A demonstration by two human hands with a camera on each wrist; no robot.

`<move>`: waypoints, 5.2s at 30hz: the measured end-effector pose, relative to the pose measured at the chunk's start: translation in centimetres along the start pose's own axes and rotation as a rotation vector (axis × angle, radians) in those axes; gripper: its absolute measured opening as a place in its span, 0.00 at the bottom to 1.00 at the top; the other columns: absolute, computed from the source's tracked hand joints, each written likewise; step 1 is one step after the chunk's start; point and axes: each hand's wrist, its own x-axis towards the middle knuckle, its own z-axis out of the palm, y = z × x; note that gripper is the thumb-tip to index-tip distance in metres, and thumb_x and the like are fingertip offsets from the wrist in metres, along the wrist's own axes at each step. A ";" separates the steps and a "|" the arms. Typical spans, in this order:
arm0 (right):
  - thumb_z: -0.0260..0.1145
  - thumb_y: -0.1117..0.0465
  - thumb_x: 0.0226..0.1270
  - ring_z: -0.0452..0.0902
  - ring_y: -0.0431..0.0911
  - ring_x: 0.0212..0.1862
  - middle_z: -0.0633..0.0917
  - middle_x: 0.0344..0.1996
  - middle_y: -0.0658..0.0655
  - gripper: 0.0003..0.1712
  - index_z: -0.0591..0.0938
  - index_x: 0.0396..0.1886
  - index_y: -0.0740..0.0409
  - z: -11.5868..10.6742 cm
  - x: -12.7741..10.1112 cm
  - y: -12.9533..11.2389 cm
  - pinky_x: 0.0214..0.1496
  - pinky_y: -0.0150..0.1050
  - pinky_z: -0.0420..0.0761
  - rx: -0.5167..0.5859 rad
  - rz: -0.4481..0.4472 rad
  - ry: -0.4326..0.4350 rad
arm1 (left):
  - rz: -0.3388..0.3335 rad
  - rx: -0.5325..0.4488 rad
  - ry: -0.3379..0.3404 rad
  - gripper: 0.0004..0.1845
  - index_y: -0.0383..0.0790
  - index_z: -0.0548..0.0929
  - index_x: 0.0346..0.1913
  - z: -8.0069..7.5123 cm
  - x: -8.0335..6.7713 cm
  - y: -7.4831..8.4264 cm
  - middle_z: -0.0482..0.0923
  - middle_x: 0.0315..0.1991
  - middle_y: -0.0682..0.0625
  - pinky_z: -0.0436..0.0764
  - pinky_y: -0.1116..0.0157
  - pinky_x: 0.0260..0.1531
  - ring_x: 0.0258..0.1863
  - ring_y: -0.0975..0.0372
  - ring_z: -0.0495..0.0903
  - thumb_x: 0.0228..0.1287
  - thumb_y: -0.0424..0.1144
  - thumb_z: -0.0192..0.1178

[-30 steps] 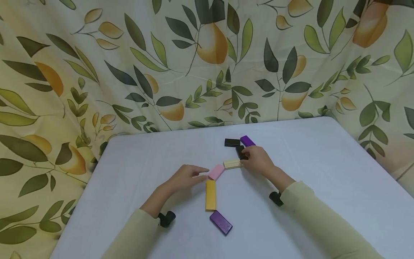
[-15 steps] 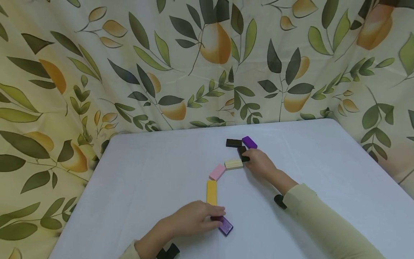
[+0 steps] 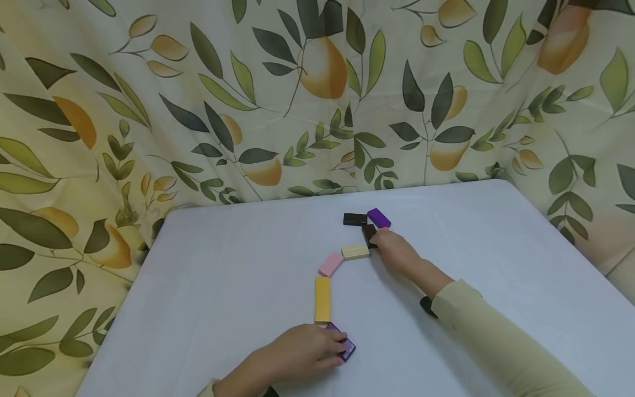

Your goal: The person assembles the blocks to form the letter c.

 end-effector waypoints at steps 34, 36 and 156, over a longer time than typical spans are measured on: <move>0.65 0.59 0.48 0.69 0.47 0.29 0.78 0.26 0.57 0.18 0.77 0.38 0.67 -2.2 -1.3 -0.1 0.30 0.40 0.70 0.190 0.307 -0.137 | -0.038 0.039 0.006 0.14 0.46 0.79 0.43 -0.2 -0.2 -0.2 0.73 0.45 0.58 0.70 0.72 0.38 0.43 0.72 0.71 0.57 0.46 0.51; 0.65 0.59 0.48 0.69 0.47 0.29 0.78 0.27 0.57 0.19 0.77 0.38 0.67 -1.9 -1.4 -0.1 0.31 0.40 0.70 0.194 0.311 -0.149 | -0.039 0.034 0.005 0.14 0.46 0.79 0.43 -0.2 -0.1 -0.2 0.73 0.46 0.58 0.70 0.72 0.38 0.43 0.72 0.71 0.58 0.47 0.50; 0.69 0.62 0.41 0.71 0.33 0.37 0.78 0.34 0.42 0.18 0.80 0.37 0.56 -1.2 -10.8 -9.9 0.40 0.32 0.72 0.510 -0.129 -0.427 | -0.095 -0.032 -0.054 0.11 0.48 0.81 0.39 -0.1 0.5 0.8 0.73 0.45 0.60 0.71 0.76 0.30 0.28 0.78 0.70 0.57 0.45 0.52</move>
